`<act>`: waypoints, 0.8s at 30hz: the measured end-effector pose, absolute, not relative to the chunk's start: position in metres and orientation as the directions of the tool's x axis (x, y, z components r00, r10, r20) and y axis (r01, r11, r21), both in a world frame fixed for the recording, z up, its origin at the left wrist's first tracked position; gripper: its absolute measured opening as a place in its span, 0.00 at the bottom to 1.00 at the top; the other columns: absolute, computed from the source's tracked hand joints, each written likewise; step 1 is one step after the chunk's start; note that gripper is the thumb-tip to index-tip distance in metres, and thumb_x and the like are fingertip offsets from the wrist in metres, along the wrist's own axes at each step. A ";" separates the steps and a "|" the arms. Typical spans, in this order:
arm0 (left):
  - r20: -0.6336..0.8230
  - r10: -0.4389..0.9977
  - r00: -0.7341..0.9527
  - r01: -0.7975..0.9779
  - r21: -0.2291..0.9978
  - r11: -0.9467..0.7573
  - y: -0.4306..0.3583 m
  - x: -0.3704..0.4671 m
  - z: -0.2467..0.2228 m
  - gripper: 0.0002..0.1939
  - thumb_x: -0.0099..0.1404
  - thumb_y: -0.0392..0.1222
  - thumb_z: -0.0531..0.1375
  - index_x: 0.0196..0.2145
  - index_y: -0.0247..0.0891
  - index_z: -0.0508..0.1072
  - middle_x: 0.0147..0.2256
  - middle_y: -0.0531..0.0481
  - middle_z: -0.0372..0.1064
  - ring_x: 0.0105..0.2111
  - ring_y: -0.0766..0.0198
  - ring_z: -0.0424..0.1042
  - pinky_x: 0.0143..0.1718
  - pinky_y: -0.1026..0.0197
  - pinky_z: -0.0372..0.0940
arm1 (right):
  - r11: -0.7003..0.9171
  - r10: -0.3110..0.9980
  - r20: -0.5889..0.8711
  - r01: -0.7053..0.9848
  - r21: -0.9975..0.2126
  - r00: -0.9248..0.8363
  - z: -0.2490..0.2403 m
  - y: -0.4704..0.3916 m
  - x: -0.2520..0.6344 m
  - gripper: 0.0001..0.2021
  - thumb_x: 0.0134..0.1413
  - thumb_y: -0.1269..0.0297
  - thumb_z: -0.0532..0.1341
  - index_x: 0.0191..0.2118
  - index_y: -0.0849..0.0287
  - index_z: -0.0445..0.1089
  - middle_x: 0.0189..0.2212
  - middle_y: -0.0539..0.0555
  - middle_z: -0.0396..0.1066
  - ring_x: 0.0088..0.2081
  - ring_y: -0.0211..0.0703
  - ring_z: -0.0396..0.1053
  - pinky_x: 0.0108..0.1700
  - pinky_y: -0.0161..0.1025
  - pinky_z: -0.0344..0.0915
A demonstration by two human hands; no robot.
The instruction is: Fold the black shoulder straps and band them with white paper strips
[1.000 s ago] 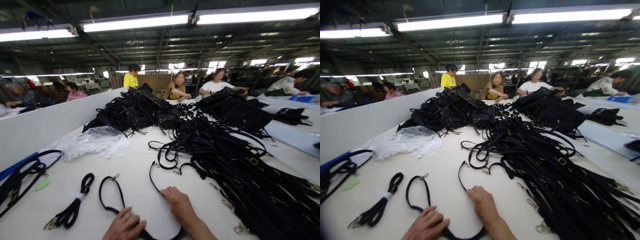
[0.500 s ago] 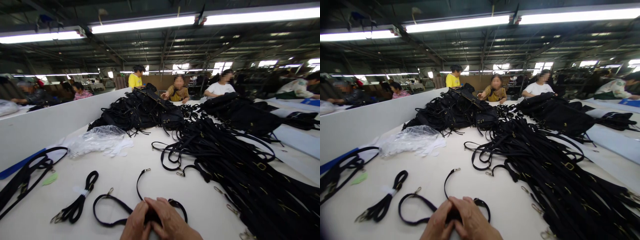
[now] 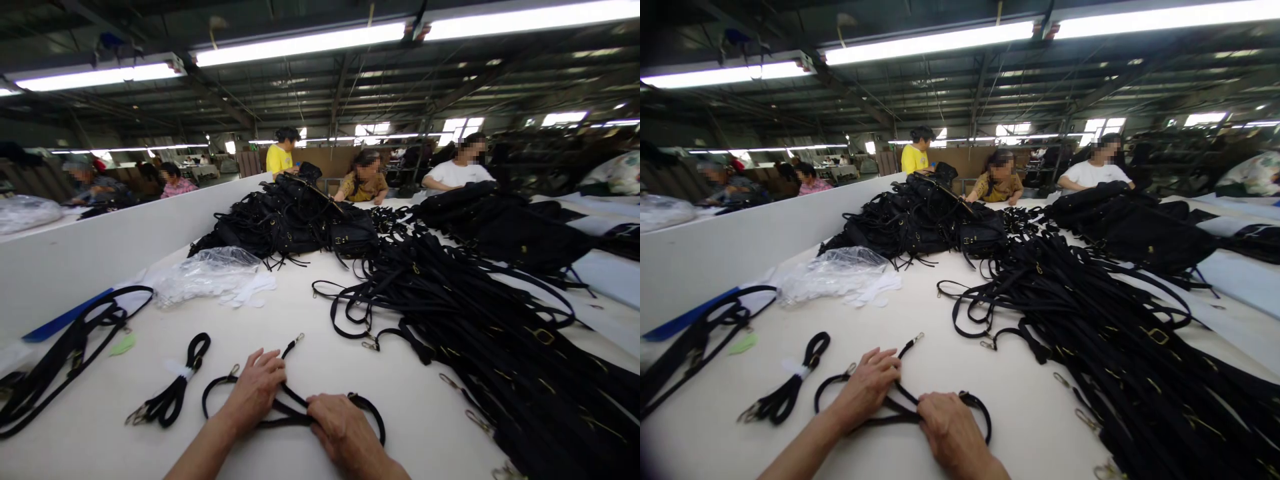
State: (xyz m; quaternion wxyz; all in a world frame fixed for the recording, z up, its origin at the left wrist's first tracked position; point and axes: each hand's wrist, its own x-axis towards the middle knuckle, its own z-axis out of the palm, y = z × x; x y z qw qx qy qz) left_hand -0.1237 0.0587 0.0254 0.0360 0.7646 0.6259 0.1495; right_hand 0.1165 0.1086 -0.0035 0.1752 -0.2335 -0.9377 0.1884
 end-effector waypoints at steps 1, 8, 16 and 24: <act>0.167 0.971 0.172 0.949 0.238 -0.209 0.055 -0.131 0.029 0.13 0.68 0.32 0.50 0.38 0.46 0.72 0.44 0.52 0.75 0.57 0.56 0.67 0.63 0.37 0.55 | 0.831 0.503 0.274 0.372 -0.414 -0.819 -0.005 0.109 0.117 0.09 0.56 0.74 0.60 0.41 0.55 0.65 0.48 0.51 0.75 0.48 0.46 0.72 0.49 0.42 0.63; 0.059 0.993 0.101 0.965 0.239 -0.112 0.033 -0.174 0.042 0.09 0.68 0.41 0.55 0.33 0.45 0.74 0.35 0.53 0.74 0.43 0.58 0.72 0.60 0.35 0.55 | 0.856 0.511 0.399 0.408 -0.318 -0.761 -0.003 0.118 0.122 0.05 0.59 0.72 0.60 0.34 0.55 0.65 0.34 0.46 0.73 0.39 0.39 0.69 0.62 0.50 0.49; 0.025 1.000 -0.007 0.917 0.398 -0.004 0.025 -0.215 0.069 0.15 0.70 0.43 0.51 0.50 0.50 0.72 0.56 0.49 0.72 0.56 0.58 0.70 0.59 0.51 0.65 | 0.871 0.481 0.353 0.389 -0.302 -0.803 -0.008 0.126 0.126 0.06 0.59 0.74 0.58 0.35 0.55 0.67 0.34 0.48 0.72 0.37 0.40 0.65 0.40 0.38 0.57; 0.077 0.997 0.000 0.978 0.208 -0.016 -0.008 -0.212 0.035 0.10 0.62 0.37 0.58 0.40 0.48 0.74 0.61 0.48 0.68 0.65 0.47 0.60 0.62 0.33 0.60 | 0.877 0.470 0.322 0.393 -0.276 -0.822 -0.003 0.130 0.129 0.08 0.59 0.75 0.57 0.34 0.55 0.68 0.33 0.48 0.73 0.36 0.40 0.65 0.39 0.38 0.56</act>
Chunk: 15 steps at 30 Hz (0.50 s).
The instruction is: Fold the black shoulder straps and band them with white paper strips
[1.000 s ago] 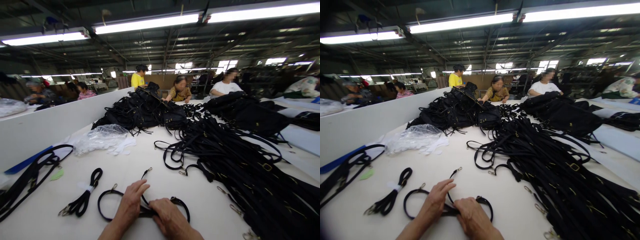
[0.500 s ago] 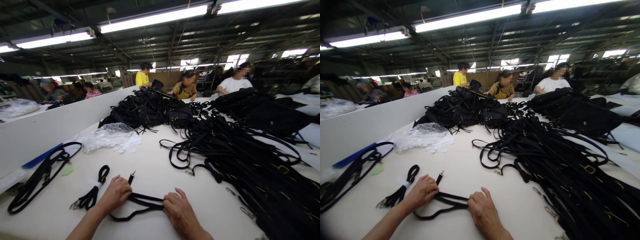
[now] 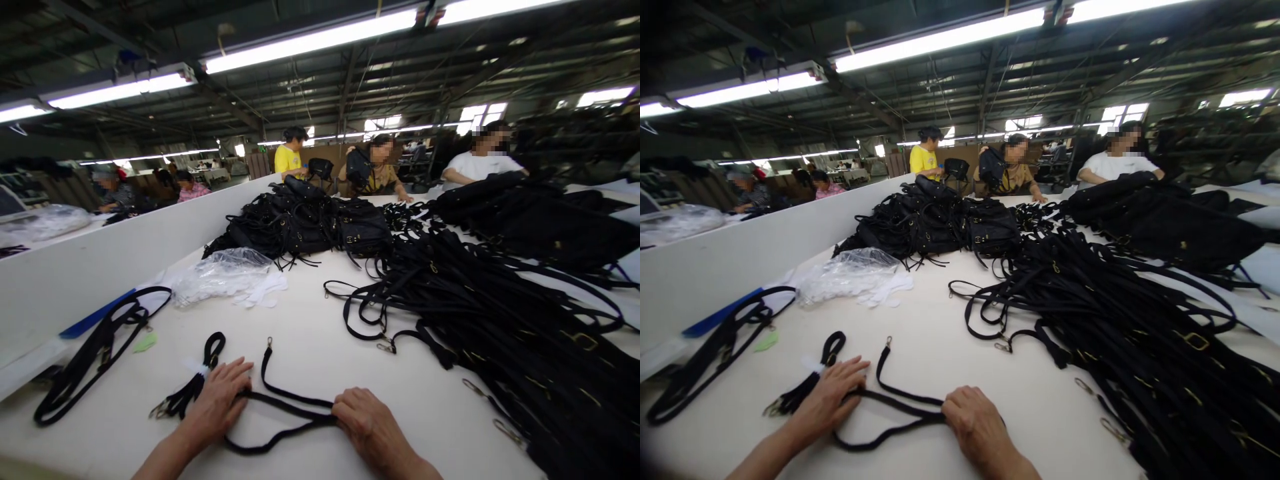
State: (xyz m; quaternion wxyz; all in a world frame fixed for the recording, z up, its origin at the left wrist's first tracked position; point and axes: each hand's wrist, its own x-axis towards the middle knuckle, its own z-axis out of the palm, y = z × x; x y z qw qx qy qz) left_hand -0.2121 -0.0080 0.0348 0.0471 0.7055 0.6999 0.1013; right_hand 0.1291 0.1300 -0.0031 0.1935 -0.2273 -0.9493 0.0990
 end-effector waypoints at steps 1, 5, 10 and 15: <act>0.117 0.992 -0.045 0.982 0.186 0.022 -0.014 -0.215 0.026 0.08 0.62 0.37 0.57 0.38 0.47 0.74 0.60 0.48 0.69 0.64 0.47 0.61 0.61 0.33 0.61 | 0.879 0.467 0.320 0.393 -0.270 -0.824 -0.002 0.130 0.130 0.08 0.59 0.75 0.56 0.34 0.56 0.67 0.33 0.49 0.73 0.35 0.40 0.65 0.39 0.38 0.56; 0.251 0.955 -0.158 0.982 0.145 0.124 -0.044 -0.242 -0.004 0.05 0.64 0.46 0.60 0.34 0.47 0.75 0.56 0.46 0.73 0.60 0.46 0.68 0.58 0.35 0.67 | 0.881 0.465 0.323 0.393 -0.265 -0.824 -0.002 0.131 0.130 0.08 0.60 0.74 0.56 0.33 0.56 0.67 0.33 0.49 0.73 0.35 0.41 0.65 0.39 0.39 0.56; 0.334 0.931 -0.145 0.988 0.104 0.116 -0.073 -0.247 -0.003 0.13 0.65 0.53 0.60 0.46 0.53 0.75 0.55 0.50 0.75 0.58 0.48 0.70 0.57 0.37 0.70 | 0.888 0.450 0.301 0.384 -0.255 -0.841 -0.001 0.133 0.127 0.08 0.60 0.75 0.55 0.33 0.56 0.67 0.32 0.50 0.72 0.35 0.41 0.65 0.39 0.39 0.56; 0.143 0.989 0.040 0.996 0.077 -0.052 -0.067 -0.208 0.027 0.39 0.64 0.53 0.60 0.67 0.52 0.47 0.65 0.48 0.61 0.65 0.48 0.59 0.61 0.37 0.65 | 0.907 0.404 0.282 0.341 -0.247 -0.870 0.007 0.134 0.129 0.08 0.61 0.75 0.55 0.33 0.57 0.67 0.32 0.50 0.72 0.35 0.40 0.64 0.41 0.38 0.57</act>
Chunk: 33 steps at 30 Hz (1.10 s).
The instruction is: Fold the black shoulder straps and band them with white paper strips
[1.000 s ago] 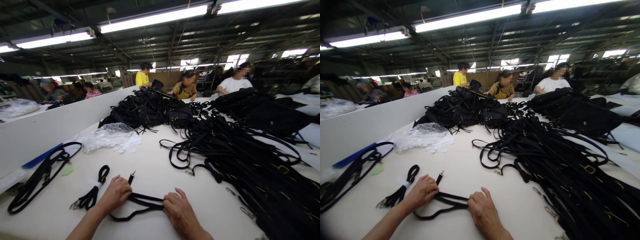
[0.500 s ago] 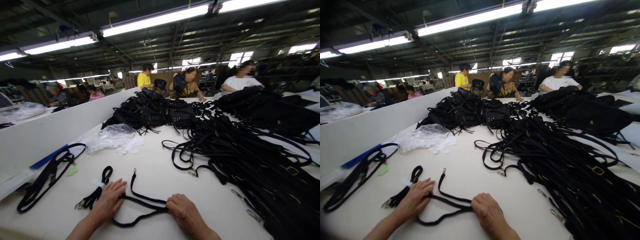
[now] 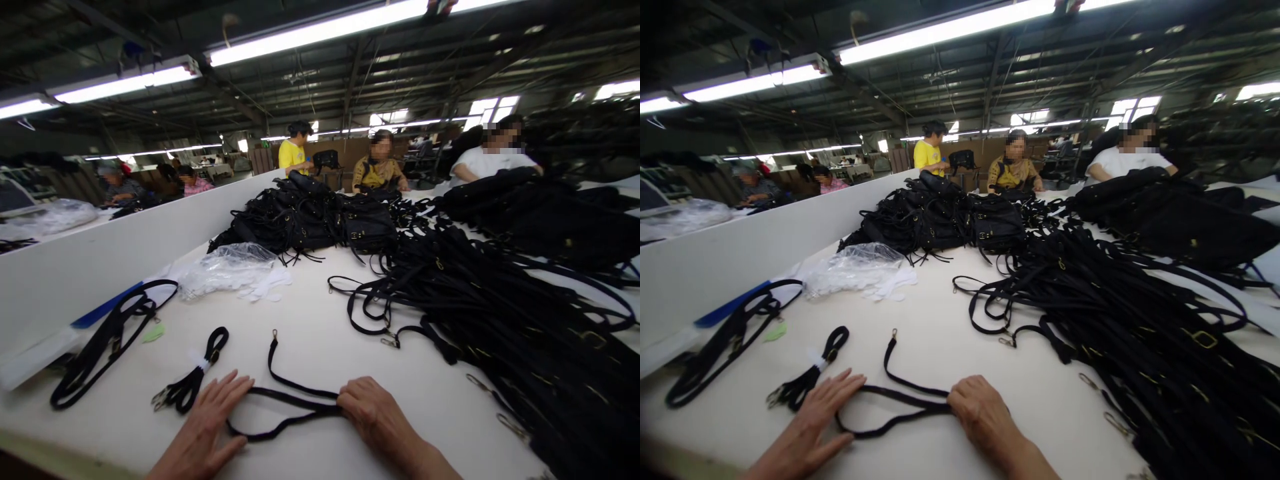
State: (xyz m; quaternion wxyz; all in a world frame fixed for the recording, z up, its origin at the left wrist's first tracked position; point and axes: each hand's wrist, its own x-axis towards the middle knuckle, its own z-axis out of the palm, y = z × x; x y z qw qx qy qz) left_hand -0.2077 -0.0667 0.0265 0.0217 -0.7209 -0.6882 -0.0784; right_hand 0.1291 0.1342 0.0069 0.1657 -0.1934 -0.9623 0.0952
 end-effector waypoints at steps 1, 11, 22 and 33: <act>0.111 0.991 0.068 0.993 0.086 -0.077 -0.062 -0.201 0.029 0.38 0.65 0.50 0.59 0.67 0.52 0.47 0.65 0.48 0.62 0.65 0.49 0.60 0.62 0.37 0.64 | 0.908 0.400 0.283 0.336 -0.250 -0.872 0.009 0.134 0.130 0.08 0.62 0.74 0.55 0.33 0.57 0.67 0.32 0.50 0.72 0.36 0.39 0.64 0.41 0.38 0.57; 0.102 0.983 0.154 0.975 0.143 -0.168 -0.005 -0.189 0.043 0.08 0.68 0.36 0.52 0.37 0.46 0.70 0.48 0.50 0.74 0.52 0.58 0.72 0.62 0.40 0.59 | 0.919 0.365 0.273 0.298 -0.257 -0.890 0.016 0.133 0.136 0.08 0.60 0.74 0.56 0.31 0.57 0.65 0.33 0.47 0.73 0.35 0.37 0.65 0.42 0.38 0.57; 0.021 0.952 0.307 0.942 0.134 -0.307 0.028 -0.182 0.060 0.06 0.63 0.33 0.54 0.34 0.44 0.66 0.33 0.55 0.72 0.37 0.61 0.73 0.57 0.45 0.62 | 0.832 0.513 0.207 0.422 -0.360 -0.833 0.010 0.134 0.155 0.06 0.58 0.69 0.61 0.41 0.54 0.70 0.39 0.50 0.75 0.41 0.41 0.69 0.44 0.39 0.61; 0.362 0.925 -0.119 0.938 0.345 -0.014 -0.013 -0.196 0.028 0.17 0.70 0.50 0.52 0.55 0.52 0.69 0.55 0.51 0.73 0.56 0.56 0.71 0.58 0.48 0.68 | 0.843 0.523 0.239 0.454 -0.290 -0.818 0.010 0.135 0.154 0.07 0.61 0.69 0.57 0.37 0.54 0.72 0.32 0.50 0.74 0.36 0.40 0.68 0.41 0.38 0.59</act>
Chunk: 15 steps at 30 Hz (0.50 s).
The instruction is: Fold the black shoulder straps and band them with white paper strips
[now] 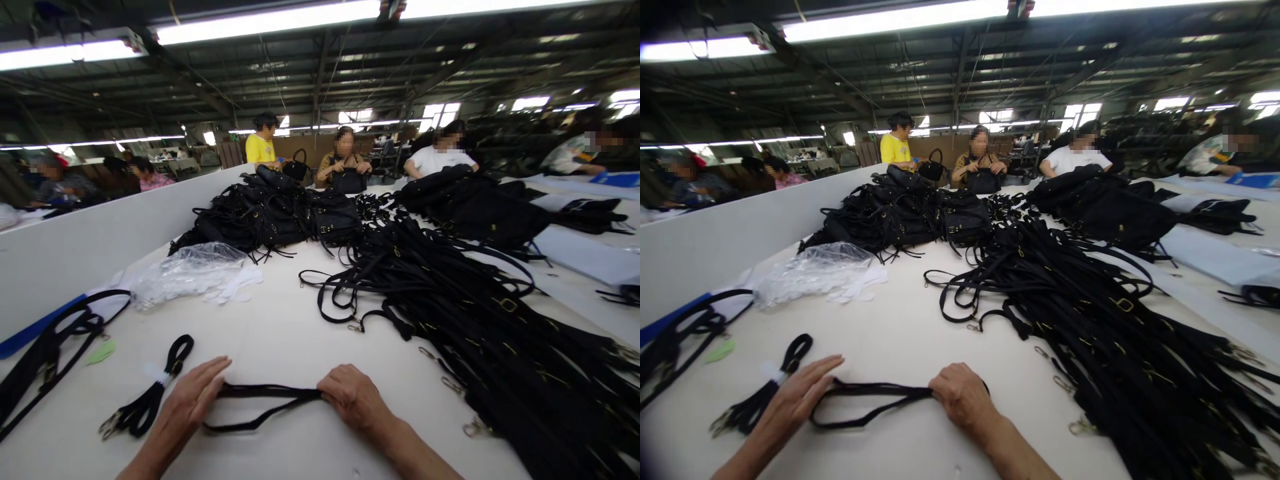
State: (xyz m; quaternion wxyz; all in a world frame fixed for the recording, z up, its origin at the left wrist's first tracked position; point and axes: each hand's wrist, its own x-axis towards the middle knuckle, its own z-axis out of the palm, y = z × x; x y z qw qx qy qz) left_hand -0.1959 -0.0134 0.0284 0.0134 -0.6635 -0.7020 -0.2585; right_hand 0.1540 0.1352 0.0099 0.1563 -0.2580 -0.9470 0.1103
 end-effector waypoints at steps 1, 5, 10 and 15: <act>0.383 0.902 -0.197 0.919 0.393 0.034 -0.013 -0.192 0.030 0.18 0.71 0.50 0.51 0.56 0.52 0.67 0.57 0.51 0.72 0.58 0.57 0.70 0.59 0.48 0.68 | 0.843 0.523 0.236 0.455 -0.288 -0.819 0.010 0.135 0.154 0.07 0.62 0.69 0.57 0.37 0.54 0.72 0.32 0.50 0.74 0.37 0.41 0.68 0.41 0.38 0.59; 0.358 0.930 -0.085 0.942 0.334 -0.043 -0.004 -0.147 0.026 0.21 0.70 0.47 0.53 0.60 0.53 0.62 0.59 0.51 0.70 0.59 0.56 0.69 0.59 0.45 0.68 | 0.837 0.529 0.226 0.460 -0.296 -0.818 0.009 0.135 0.155 0.07 0.62 0.69 0.57 0.39 0.54 0.72 0.34 0.51 0.74 0.37 0.42 0.68 0.41 0.39 0.60; 0.189 0.975 0.117 0.943 0.288 -0.169 0.010 -0.085 0.014 0.24 0.69 0.39 0.54 0.61 0.52 0.62 0.55 0.48 0.73 0.56 0.52 0.70 0.61 0.34 0.63 | 0.842 0.511 0.222 0.432 -0.323 -0.830 0.012 0.136 0.156 0.07 0.62 0.69 0.57 0.41 0.54 0.72 0.36 0.52 0.74 0.39 0.42 0.68 0.43 0.40 0.61; 0.195 0.980 0.040 0.936 0.337 -0.105 0.017 -0.084 0.013 0.15 0.70 0.44 0.53 0.52 0.49 0.71 0.45 0.47 0.76 0.45 0.56 0.75 0.50 0.47 0.73 | 0.829 0.523 0.226 0.429 -0.359 -0.822 0.016 0.135 0.157 0.06 0.63 0.68 0.57 0.41 0.53 0.72 0.35 0.50 0.74 0.39 0.43 0.68 0.43 0.40 0.61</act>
